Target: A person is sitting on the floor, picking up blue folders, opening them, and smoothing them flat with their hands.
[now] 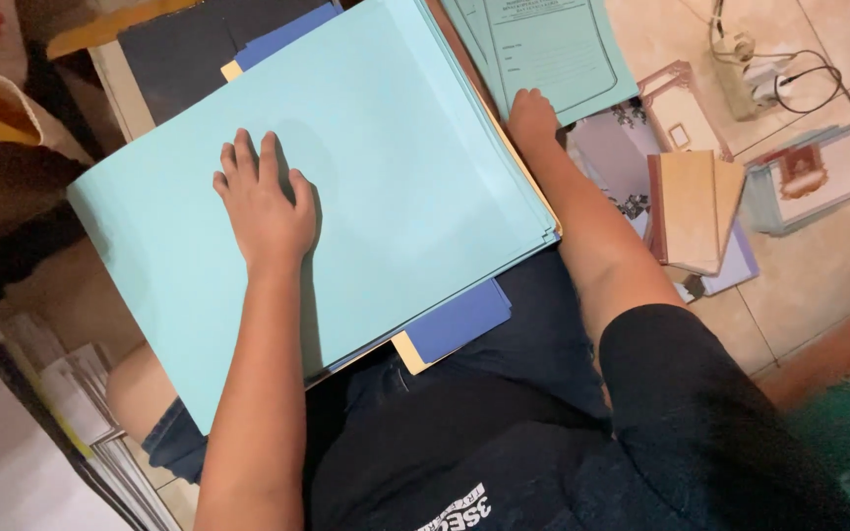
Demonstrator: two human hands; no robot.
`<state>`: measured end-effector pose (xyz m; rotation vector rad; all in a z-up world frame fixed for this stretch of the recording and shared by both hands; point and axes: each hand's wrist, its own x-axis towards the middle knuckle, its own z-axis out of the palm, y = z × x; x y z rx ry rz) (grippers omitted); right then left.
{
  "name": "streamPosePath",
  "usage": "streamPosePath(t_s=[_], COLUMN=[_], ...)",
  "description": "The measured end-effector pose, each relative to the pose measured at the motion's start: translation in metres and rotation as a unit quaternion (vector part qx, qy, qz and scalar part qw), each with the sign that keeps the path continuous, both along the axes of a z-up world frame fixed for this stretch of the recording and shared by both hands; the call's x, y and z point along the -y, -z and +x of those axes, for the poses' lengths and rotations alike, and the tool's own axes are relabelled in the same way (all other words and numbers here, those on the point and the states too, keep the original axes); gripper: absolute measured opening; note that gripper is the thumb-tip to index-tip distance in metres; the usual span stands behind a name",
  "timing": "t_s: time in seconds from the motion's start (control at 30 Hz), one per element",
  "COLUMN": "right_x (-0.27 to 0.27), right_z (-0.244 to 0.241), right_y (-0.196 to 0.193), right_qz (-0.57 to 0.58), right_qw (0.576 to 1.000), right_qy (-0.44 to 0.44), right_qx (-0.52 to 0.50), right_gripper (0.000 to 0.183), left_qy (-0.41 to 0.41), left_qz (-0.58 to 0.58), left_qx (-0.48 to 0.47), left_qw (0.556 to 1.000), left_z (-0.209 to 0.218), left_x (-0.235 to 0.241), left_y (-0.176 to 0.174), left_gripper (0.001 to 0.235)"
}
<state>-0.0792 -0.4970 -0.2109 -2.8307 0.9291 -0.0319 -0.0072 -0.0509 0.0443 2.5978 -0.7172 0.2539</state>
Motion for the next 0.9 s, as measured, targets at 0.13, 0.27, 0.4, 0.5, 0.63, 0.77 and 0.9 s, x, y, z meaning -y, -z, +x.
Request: streamPosePath(t_s=[0.13, 0.27, 0.4, 0.5, 0.63, 0.77, 0.9], right_x=[-0.015, 0.017, 0.004, 0.0, -0.007, -0.008, -0.005], right_z=[-0.005, -0.006, -0.025, -0.031, -0.032, -0.027, -0.026], right_y=[-0.041, 0.0, -0.045, -0.065, -0.081, -0.071, -0.054], right_qz=[0.074, 0.082, 0.132, 0.184, 0.199, 0.19, 0.172], right_qw=[0.995, 0.995, 0.991, 0.98, 0.974, 0.972, 0.98], right_qy=[0.042, 0.024, 0.033, 0.079, 0.109, 0.137, 0.099], right_qx=[-0.056, -0.057, 0.0, 0.014, -0.006, 0.013, 0.004], right_gripper=[0.022, 0.024, 0.016, 0.024, 0.034, 0.039, 0.034], left_qy=[0.001, -0.017, -0.018, -0.021, -0.023, -0.022, -0.019], left_qz=[-0.001, 0.05, 0.048, 0.047, 0.047, 0.047, 0.04], left_qx=[-0.008, -0.049, -0.046, -0.057, -0.061, -0.058, -0.057], left_qw=[1.0, 0.997, 0.998, 0.997, 0.997, 0.997, 0.997], left_z=[-0.002, 0.003, 0.003, 0.002, 0.003, 0.003, 0.002], left_x=[-0.001, -0.004, -0.004, -0.003, -0.004, -0.004, -0.004], left_y=[-0.002, 0.007, 0.007, 0.005, 0.007, 0.006, 0.006], left_gripper=[0.048, 0.052, 0.051, 0.052, 0.052, 0.051, 0.052])
